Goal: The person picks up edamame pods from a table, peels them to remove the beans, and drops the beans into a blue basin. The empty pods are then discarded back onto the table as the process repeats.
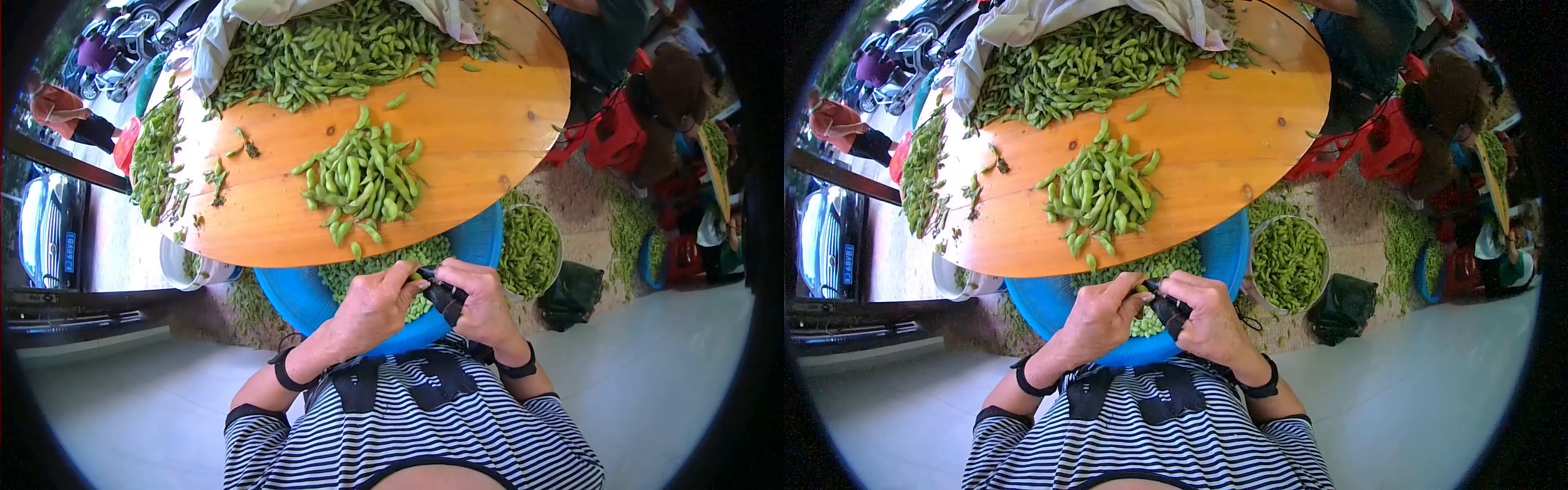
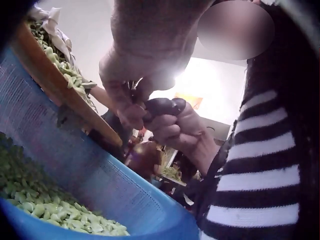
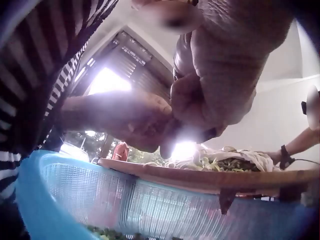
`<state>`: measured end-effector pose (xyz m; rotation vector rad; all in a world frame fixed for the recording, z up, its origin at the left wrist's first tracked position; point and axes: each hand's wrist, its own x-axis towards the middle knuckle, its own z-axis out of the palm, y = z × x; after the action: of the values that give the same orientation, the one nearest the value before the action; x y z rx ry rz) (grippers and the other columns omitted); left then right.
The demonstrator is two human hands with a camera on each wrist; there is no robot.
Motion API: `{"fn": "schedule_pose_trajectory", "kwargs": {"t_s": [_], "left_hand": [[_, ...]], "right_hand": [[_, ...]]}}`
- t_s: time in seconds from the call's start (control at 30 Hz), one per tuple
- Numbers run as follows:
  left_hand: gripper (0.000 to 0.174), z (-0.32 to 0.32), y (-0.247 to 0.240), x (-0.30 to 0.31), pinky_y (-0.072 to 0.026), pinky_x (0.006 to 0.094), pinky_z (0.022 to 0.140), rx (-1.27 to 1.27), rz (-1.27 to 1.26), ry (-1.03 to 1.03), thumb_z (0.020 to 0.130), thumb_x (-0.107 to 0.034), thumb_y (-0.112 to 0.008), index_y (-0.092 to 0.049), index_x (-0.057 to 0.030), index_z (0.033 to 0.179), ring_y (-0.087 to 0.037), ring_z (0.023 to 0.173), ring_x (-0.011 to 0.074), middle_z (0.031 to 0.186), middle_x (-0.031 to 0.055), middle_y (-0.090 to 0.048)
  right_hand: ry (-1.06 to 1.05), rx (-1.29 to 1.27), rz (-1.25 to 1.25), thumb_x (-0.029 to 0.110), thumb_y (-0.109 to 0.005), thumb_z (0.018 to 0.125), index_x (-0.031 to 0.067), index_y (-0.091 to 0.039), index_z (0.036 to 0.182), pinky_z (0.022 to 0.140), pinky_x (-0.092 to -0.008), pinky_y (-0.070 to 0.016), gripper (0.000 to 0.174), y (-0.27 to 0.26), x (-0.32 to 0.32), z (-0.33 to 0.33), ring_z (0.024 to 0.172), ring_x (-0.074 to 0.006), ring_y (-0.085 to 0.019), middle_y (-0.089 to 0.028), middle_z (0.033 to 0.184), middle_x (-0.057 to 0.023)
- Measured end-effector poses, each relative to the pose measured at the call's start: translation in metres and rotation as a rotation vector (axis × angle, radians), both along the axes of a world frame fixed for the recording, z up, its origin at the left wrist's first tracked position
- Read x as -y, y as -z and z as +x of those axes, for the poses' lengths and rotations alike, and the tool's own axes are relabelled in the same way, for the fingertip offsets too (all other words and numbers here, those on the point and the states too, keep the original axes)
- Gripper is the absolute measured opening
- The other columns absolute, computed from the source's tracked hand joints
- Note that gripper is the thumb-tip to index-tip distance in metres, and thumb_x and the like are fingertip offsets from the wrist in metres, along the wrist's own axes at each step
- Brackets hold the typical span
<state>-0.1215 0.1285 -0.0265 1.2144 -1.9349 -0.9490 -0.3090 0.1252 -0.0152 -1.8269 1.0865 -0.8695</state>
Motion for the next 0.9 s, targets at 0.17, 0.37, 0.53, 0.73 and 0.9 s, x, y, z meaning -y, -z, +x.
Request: {"fn": "schedule_pose_trajectory", "kwargs": {"t_s": [0.17, 0.37, 0.53, 0.73, 0.9], "left_hand": [[0.022, 0.003, 0.007, 0.0, -0.0483, 0.0425, 0.053, 0.085, 0.034, 0.077, 0.088, -0.004, -0.063, -0.055, 0.0025, 0.107, -0.064, 0.064, 0.0377, 0.07, 0.0186, -0.063], [0.022, 0.004, 0.013, 0.0, -0.0494, 0.0398, 0.053, -0.011, 0.031, 0.127, 0.091, -0.002, -0.056, -0.052, 0.005, 0.112, -0.064, 0.058, 0.0321, 0.068, 0.0165, -0.063], [0.03, 0.002, 0.004, 0.005, -0.0502, 0.032, 0.059, -0.343, 0.514, 0.113, 0.097, -0.001, -0.044, -0.05, 0.0061, 0.126, -0.06, 0.062, 0.0168, 0.076, 0.0094, -0.063], [0.037, -0.012, 0.025, -0.003, -0.0452, 0.0254, 0.061, -0.642, 0.712, -0.03, 0.096, -0.002, -0.039, -0.052, 0.0034, 0.129, -0.052, 0.064, 0.0095, 0.075, 0.0039, -0.057], [0.037, -0.02, 0.023, -0.002, -0.046, 0.0233, 0.068, -0.929, 0.891, -0.07, 0.094, -0.001, -0.039, -0.056, 0.001, 0.127, -0.053, 0.076, 0.009, 0.096, 0.001, -0.061]], "right_hand": [[-0.044, 0.043, 0.139, -0.005, -0.06, 0.068, -0.0032, -0.06, 0.086, 0.056, -0.0353, -0.0401, 0.019, 0.007, 0.004, -0.004, 0.06, -0.0314, -0.05, -0.05, 0.07, -0.0148], [-0.013, 0.08, 0.143, -0.006, -0.06, 0.065, -0.0041, -0.059, 0.086, 0.056, -0.0326, -0.0394, 0.02, 0.014, 0.004, -0.007, 0.059, -0.0281, -0.049, -0.049, 0.069, -0.0136], [0.064, 0.019, 0.122, -0.008, -0.061, 0.063, -0.0048, -0.059, 0.09, 0.059, -0.0332, -0.0422, 0.028, 0.01, -0.002, -0.001, 0.064, -0.0303, -0.053, -0.052, 0.072, -0.0133], [0.278, -0.249, -0.217, -0.002, -0.073, 0.063, -0.0013, -0.057, 0.104, 0.063, -0.0412, -0.0481, 0.044, 0.015, -0.024, 0.023, 0.075, -0.036, -0.057, -0.05, 0.086, -0.016], [0.312, -0.213, -0.222, -0.003, -0.073, 0.064, -0.0012, -0.057, 0.102, 0.062, -0.0402, -0.0481, 0.041, 0.018, -0.021, 0.023, 0.072, -0.0357, -0.056, -0.049, 0.084, -0.0148]]}}
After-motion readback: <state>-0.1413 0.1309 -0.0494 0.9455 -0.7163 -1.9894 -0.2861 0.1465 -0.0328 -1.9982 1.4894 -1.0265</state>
